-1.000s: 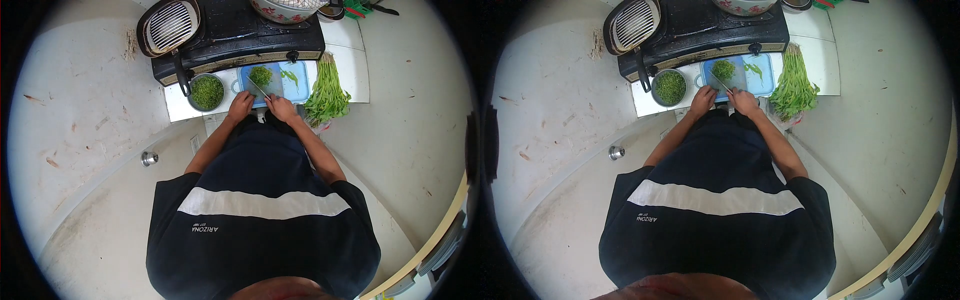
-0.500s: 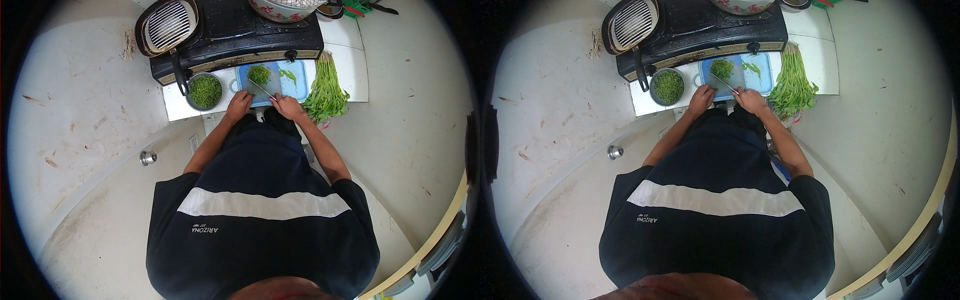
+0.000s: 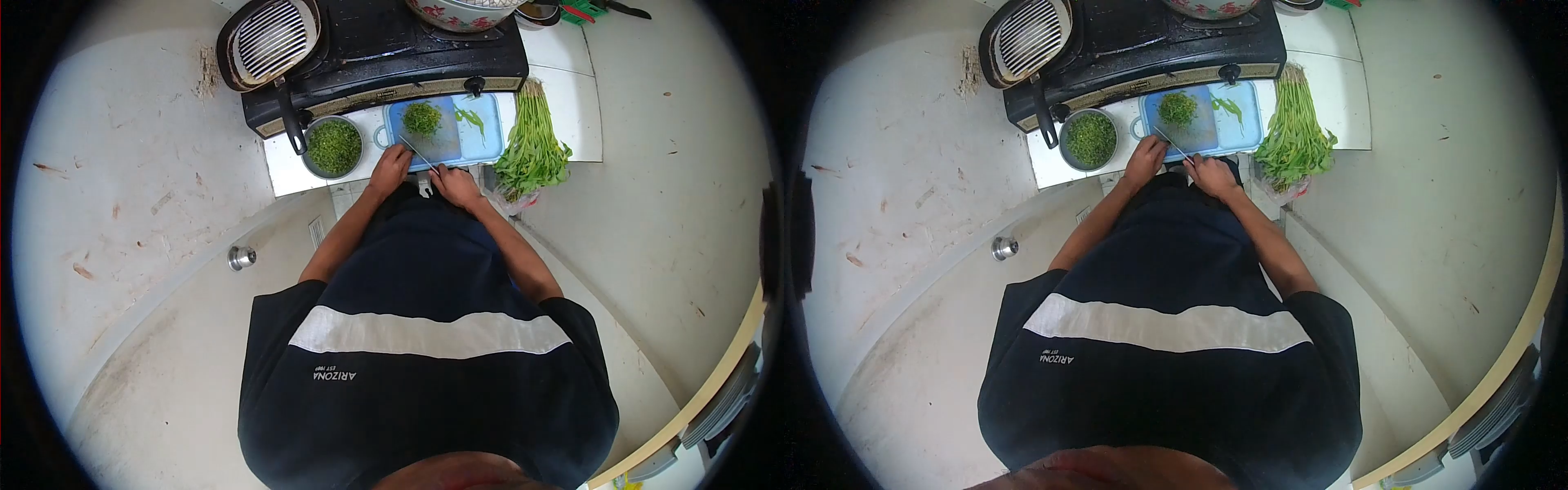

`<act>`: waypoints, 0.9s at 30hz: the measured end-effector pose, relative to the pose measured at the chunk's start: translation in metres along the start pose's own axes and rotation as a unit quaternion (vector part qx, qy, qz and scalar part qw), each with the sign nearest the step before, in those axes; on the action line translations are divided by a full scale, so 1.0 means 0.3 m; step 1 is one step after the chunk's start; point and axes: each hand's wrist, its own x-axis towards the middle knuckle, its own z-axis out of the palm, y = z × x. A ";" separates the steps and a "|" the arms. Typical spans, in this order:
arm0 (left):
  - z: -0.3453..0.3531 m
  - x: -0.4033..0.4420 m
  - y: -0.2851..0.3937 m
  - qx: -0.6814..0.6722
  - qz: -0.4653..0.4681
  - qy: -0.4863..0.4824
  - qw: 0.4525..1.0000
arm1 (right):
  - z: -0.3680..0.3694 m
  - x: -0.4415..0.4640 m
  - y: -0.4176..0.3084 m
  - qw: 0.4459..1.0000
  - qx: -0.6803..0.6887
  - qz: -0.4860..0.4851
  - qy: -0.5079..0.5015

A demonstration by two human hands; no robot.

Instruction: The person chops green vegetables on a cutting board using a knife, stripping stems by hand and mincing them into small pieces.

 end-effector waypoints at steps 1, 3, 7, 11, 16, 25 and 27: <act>0.000 -0.001 0.001 -0.001 0.001 -0.001 1.000 | 0.009 0.003 -0.001 1.000 -0.003 -0.004 0.013; -0.001 0.001 -0.001 0.003 -0.009 -0.013 1.000 | 0.027 0.024 -0.010 1.000 -0.021 -0.004 0.019; -0.008 0.001 0.001 0.005 0.005 0.000 1.000 | 0.045 0.031 -0.018 0.996 -0.065 -0.018 0.049; -0.012 -0.006 0.006 0.008 0.018 0.014 1.000 | 0.019 0.001 0.011 0.996 -0.075 -0.028 0.050; -0.001 -0.017 0.007 0.004 -0.007 0.011 1.000 | -0.021 0.024 0.073 0.991 -0.117 -0.045 0.051; 0.012 -0.025 0.022 0.013 -0.042 0.021 0.999 | -0.079 0.033 0.053 0.992 -0.084 -0.091 0.006; 0.017 -0.025 0.034 0.012 -0.051 0.035 0.998 | -0.063 0.045 0.051 0.991 -0.086 -0.104 0.012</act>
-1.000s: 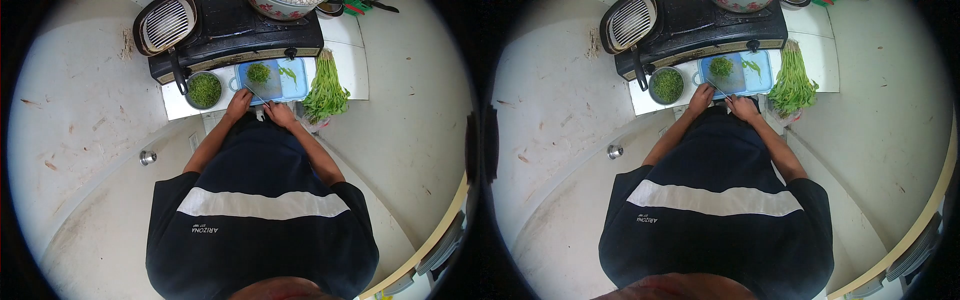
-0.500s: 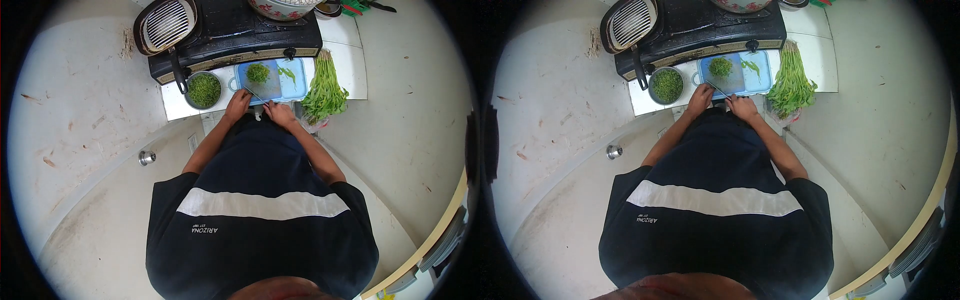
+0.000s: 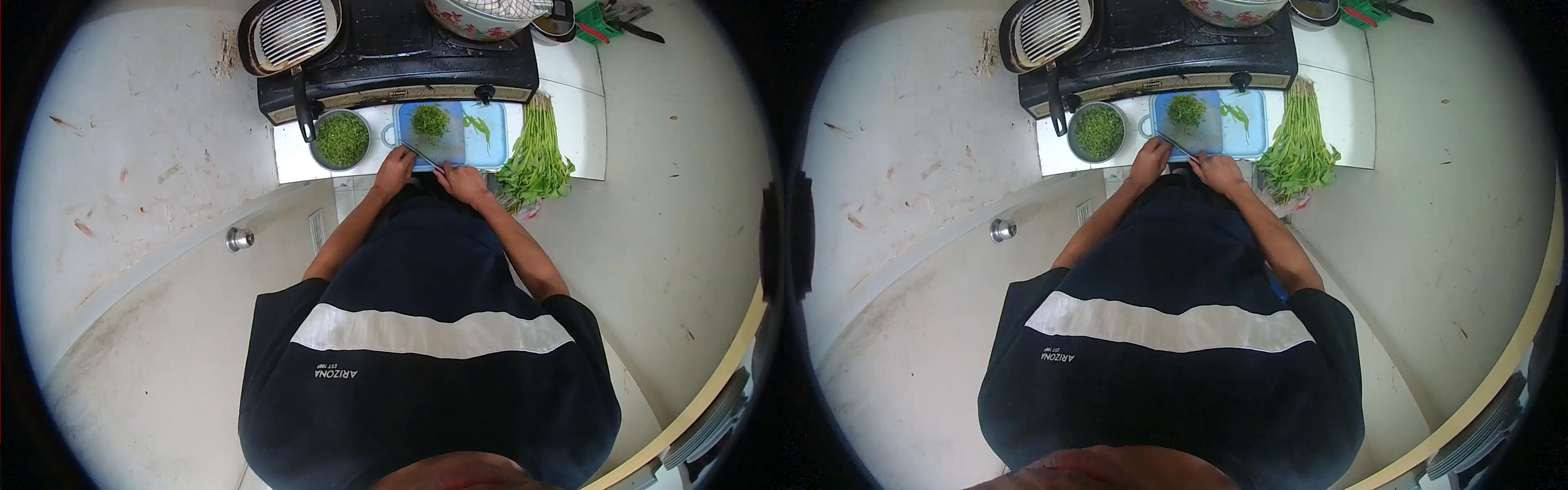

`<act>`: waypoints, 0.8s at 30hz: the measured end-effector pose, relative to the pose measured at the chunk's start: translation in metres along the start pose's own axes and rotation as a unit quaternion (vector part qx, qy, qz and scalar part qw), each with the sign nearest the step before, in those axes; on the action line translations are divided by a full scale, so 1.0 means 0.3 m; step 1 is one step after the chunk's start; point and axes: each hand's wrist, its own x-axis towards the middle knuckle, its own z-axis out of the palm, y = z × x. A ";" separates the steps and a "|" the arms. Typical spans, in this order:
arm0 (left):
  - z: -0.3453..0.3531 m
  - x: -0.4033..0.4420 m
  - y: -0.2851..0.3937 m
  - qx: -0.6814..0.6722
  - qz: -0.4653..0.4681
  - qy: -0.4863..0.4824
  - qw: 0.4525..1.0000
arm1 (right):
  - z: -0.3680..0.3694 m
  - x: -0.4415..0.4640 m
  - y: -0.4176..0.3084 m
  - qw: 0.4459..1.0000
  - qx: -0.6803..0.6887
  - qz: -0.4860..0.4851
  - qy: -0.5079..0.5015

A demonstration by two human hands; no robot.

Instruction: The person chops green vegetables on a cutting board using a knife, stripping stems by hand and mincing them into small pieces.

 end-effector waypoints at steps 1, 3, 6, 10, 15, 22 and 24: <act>0.006 -0.002 0.007 0.001 -0.002 -0.002 1.000 | 0.008 0.003 0.006 1.000 -0.006 -0.009 0.008; 0.010 -0.002 0.018 -0.018 -0.035 0.003 0.999 | 0.019 0.018 0.023 1.000 -0.009 -0.008 0.018; 0.008 -0.004 0.038 -0.014 -0.048 0.024 0.998 | 0.027 0.033 0.036 0.999 -0.008 0.005 0.046; 0.020 -0.002 0.052 -0.022 -0.066 0.043 0.997 | 0.020 0.037 0.052 0.998 0.012 0.049 0.042; 0.039 0.005 0.070 -0.026 -0.086 0.079 0.993 | 0.032 0.010 0.042 0.997 0.046 0.057 0.029; 0.071 0.018 0.122 -0.010 -0.130 0.120 0.984 | 0.046 -0.018 0.020 0.995 0.085 0.042 0.027; 0.081 0.017 0.127 -0.005 -0.143 0.128 0.981 | 0.047 -0.030 0.014 0.995 0.086 0.040 0.022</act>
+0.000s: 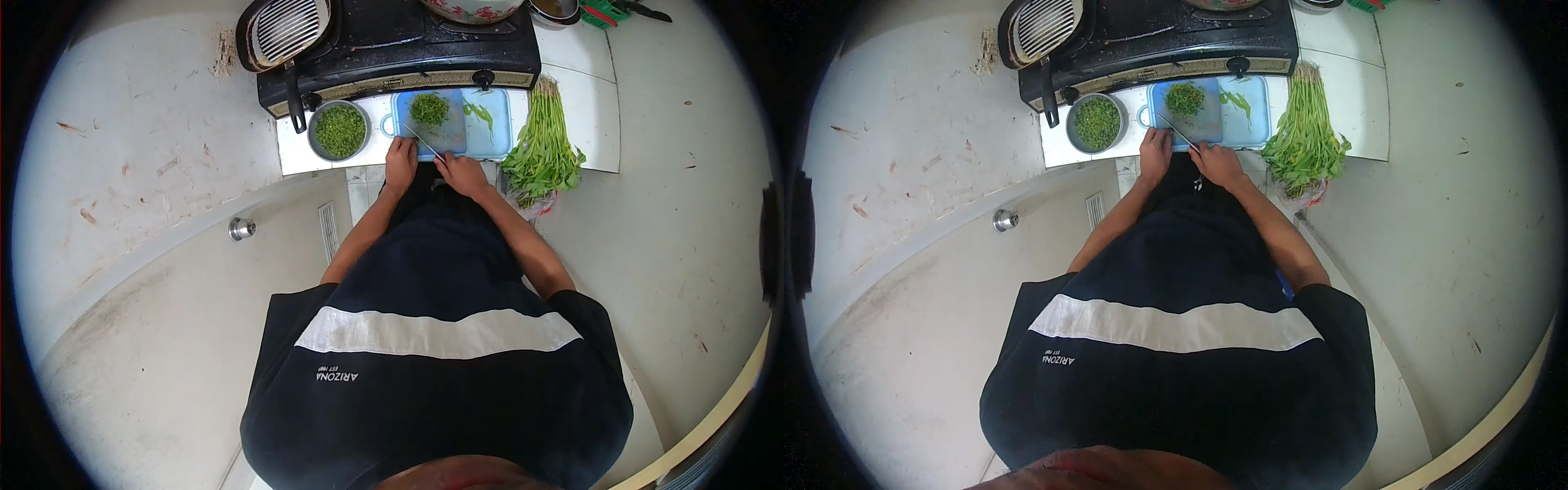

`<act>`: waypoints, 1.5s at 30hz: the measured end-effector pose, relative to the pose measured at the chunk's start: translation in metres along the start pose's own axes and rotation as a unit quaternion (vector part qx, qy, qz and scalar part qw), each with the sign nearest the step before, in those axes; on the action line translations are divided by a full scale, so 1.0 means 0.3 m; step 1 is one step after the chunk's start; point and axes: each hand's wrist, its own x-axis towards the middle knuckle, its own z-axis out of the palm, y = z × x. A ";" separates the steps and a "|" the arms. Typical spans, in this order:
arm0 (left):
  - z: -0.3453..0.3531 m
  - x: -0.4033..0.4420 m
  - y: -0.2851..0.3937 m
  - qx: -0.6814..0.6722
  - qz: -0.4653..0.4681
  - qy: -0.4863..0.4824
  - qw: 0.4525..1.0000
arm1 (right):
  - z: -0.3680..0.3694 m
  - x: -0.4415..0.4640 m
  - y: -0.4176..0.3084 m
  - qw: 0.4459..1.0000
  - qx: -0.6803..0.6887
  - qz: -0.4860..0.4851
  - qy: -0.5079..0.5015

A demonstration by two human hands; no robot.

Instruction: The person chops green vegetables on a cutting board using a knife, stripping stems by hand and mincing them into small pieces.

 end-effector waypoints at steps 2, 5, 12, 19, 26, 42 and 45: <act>0.007 -0.004 -0.003 0.001 0.002 0.003 1.000 | -0.008 0.000 -0.008 1.000 0.000 -0.004 -0.002; 0.010 -0.003 -0.014 0.013 0.009 -0.010 1.000 | 0.014 -0.003 -0.003 1.000 -0.010 -0.012 0.007; -0.003 0.005 -0.006 0.014 0.046 -0.019 0.999 | 0.032 0.033 -0.028 1.000 -0.020 -0.008 0.017; -0.012 0.002 -0.017 0.006 0.043 -0.017 0.999 | 0.032 -0.008 -0.006 0.998 -0.038 0.026 0.031; -0.018 0.009 -0.015 0.032 0.050 -0.037 0.998 | -0.006 -0.004 -0.004 1.000 -0.027 0.009 0.008; -0.010 -0.008 0.002 0.052 0.059 -0.034 0.996 | 0.038 0.045 -0.023 1.000 -0.021 -0.004 -0.007; -0.010 -0.017 0.001 0.042 0.077 -0.007 0.996 | 0.039 0.020 -0.005 0.999 -0.032 -0.011 -0.005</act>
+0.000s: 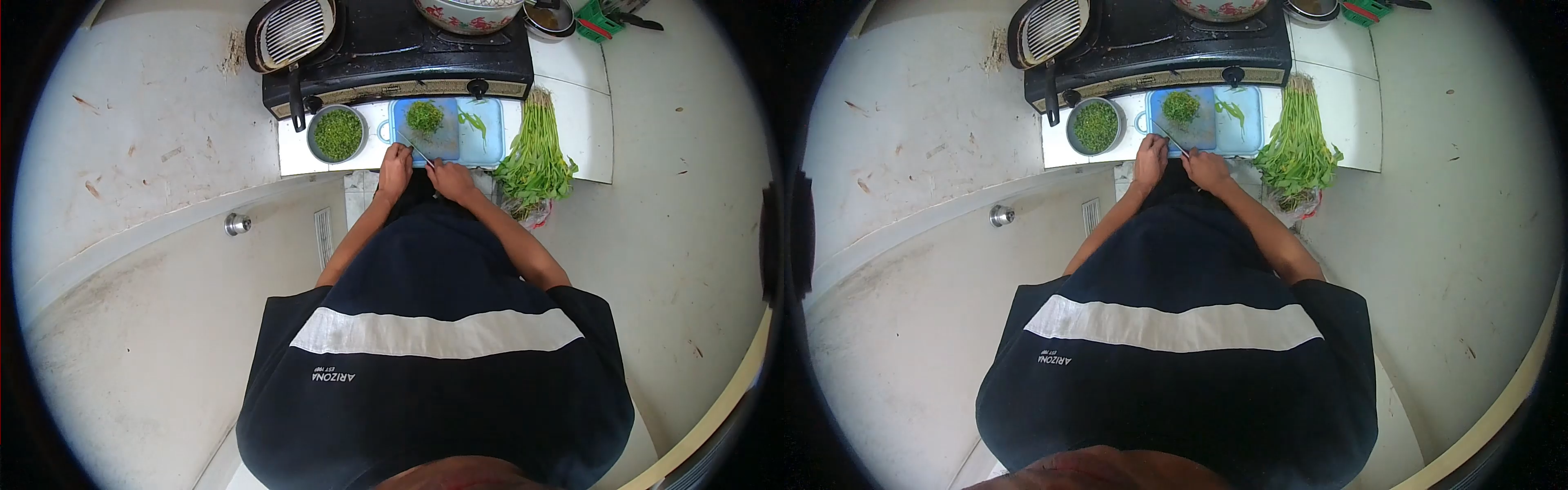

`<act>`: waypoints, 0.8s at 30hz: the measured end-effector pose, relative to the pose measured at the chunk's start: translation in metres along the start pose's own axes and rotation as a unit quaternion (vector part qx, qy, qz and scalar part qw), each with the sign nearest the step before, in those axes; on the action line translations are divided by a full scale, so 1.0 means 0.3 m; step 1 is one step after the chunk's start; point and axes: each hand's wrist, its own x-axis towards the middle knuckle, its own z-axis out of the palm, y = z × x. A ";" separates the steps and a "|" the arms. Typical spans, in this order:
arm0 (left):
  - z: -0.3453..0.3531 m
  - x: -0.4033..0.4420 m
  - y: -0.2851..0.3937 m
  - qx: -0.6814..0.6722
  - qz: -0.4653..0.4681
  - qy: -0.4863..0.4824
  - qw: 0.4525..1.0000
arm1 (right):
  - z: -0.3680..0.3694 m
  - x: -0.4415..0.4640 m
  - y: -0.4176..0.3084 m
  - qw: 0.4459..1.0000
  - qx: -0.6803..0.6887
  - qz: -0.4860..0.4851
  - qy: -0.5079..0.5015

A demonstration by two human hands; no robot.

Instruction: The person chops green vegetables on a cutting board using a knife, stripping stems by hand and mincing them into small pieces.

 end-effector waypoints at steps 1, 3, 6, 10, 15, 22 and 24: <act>0.001 0.000 0.001 0.000 0.001 0.001 1.000 | -0.007 -0.010 0.008 1.000 -0.007 -0.004 -0.002; 0.000 0.002 0.009 -0.001 -0.025 0.007 1.000 | -0.019 -0.017 0.016 1.000 0.000 0.004 0.000; -0.009 0.005 0.016 -0.026 -0.049 0.001 0.998 | -0.038 -0.016 0.019 1.000 0.010 0.012 -0.017; -0.014 0.012 0.008 -0.028 -0.049 0.003 0.998 | -0.050 -0.022 0.013 1.000 0.008 -0.004 -0.024; -0.009 0.010 0.002 -0.022 -0.044 0.006 0.999 | -0.048 -0.025 0.011 0.999 0.011 -0.020 -0.031; 0.000 0.009 -0.002 -0.015 -0.045 -0.001 0.999 | -0.003 0.022 0.001 0.999 -0.010 -0.030 0.006; 0.001 0.007 0.001 -0.026 -0.059 0.008 0.998 | -0.008 0.009 0.015 1.000 -0.003 -0.030 0.000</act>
